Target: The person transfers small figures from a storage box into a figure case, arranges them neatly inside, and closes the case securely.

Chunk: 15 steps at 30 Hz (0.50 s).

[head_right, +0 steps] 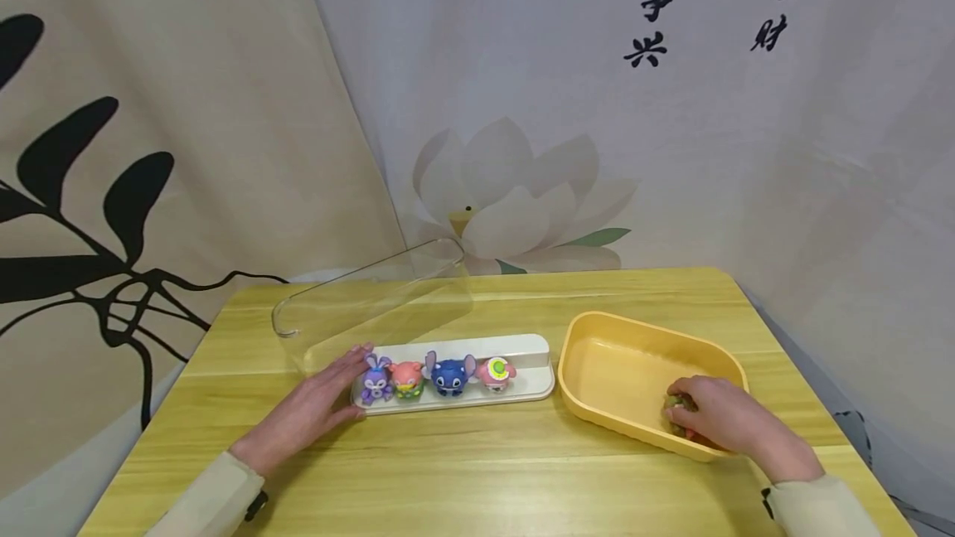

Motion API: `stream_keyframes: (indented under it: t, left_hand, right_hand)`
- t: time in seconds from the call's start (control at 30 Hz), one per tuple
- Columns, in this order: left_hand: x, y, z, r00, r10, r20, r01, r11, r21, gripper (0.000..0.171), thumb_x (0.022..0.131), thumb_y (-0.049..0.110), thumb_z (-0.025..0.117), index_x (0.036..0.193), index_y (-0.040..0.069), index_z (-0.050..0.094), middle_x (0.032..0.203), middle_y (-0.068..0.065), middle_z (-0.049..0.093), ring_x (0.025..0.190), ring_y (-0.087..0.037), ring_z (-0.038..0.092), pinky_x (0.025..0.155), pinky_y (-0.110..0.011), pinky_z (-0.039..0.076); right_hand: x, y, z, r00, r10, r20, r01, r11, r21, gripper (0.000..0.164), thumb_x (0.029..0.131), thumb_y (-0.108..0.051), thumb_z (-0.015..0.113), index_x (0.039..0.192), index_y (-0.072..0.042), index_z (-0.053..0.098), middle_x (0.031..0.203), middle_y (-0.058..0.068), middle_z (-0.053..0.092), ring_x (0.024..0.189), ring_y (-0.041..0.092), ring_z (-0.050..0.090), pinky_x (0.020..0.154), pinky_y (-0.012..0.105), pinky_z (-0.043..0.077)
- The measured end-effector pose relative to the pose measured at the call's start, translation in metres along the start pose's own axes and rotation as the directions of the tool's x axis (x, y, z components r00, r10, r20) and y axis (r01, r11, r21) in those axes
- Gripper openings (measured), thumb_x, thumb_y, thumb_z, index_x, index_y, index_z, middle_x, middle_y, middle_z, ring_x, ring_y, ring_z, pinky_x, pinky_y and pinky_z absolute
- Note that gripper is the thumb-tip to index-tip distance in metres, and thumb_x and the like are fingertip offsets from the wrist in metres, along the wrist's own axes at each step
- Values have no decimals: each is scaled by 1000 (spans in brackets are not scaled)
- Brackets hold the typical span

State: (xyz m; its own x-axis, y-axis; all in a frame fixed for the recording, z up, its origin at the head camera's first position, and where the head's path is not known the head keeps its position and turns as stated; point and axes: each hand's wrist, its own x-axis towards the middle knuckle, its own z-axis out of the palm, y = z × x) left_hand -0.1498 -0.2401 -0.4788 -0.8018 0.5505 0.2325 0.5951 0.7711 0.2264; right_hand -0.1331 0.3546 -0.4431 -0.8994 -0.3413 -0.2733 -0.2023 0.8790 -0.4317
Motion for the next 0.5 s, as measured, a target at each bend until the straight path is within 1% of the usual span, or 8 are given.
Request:
stream_keyframes:
  t: [0.1, 0.2, 0.33, 0.4, 0.47, 0.5]
  left_hand:
    - [0, 0, 0, 1000, 9, -8, -9, 1000, -2, 72, 84, 22, 87, 145, 0, 57, 161, -15, 43, 145, -35, 44, 111, -46, 48]
    - [0, 0, -1, 1000, 9, -8, -9, 1000, -7, 72, 84, 22, 88, 145, 0, 57, 161, -16, 43, 145, -35, 44, 112, -46, 47]
    - [0, 0, -1, 1000, 7, -5, -7, 1000, -9, 72, 84, 23, 87, 145, 0, 57, 161, -15, 42, 146, -35, 43, 113, -46, 46]
    - [0, 0, -1, 1000, 8, -3, -8, 1000, -5, 73, 84, 23, 87, 145, 0, 56, 161, -15, 42, 146, -34, 43, 113, -45, 46]
    - [0, -1, -1, 1000, 8, -3, -8, 1000, -3, 73, 84, 23, 87, 146, 1, 56, 162, -15, 41, 146, -34, 42, 113, -45, 46]
    - [0, -1, -1, 1000, 11, -5, -11, 1000, -3, 73, 84, 23, 87, 146, 0, 56, 162, -15, 41, 146, -34, 42, 113, -45, 46]
  right_hand:
    - [0, 0, 1, 1000, -9, 0, 9, 1000, 13, 38, 100, -26, 70, 122, 5, 68, 73, -14, 62, 63, 0, 57, 75, 33, 58]
    - [-1, 0, 2, 1000, -17, -7, 17, 999, 49, 37, 100, -25, 70, 122, 5, 67, 74, -12, 63, 62, 1, 58, 71, 28, 56]
    - [-4, -2, 1, 999, -2, -45, 6, 996, 92, 36, 99, -23, 72, 121, 5, 67, 85, -8, 67, 68, 2, 59, 66, 24, 55]
    - [-5, -5, 2, 998, 22, -64, -14, 992, 125, 35, 98, -21, 73, 121, 5, 66, 89, -4, 67, 71, 4, 61, 63, 24, 56]
    - [-7, -8, 2, 996, 37, -81, -24, 988, 155, 34, 98, -20, 74, 121, 4, 66, 91, -2, 66, 73, 5, 62, 62, 24, 58]
    - [-7, -10, 2, 995, 41, -89, -26, 986, 165, 34, 97, -20, 74, 121, 3, 66, 89, -2, 65, 72, 5, 62, 61, 24, 58]
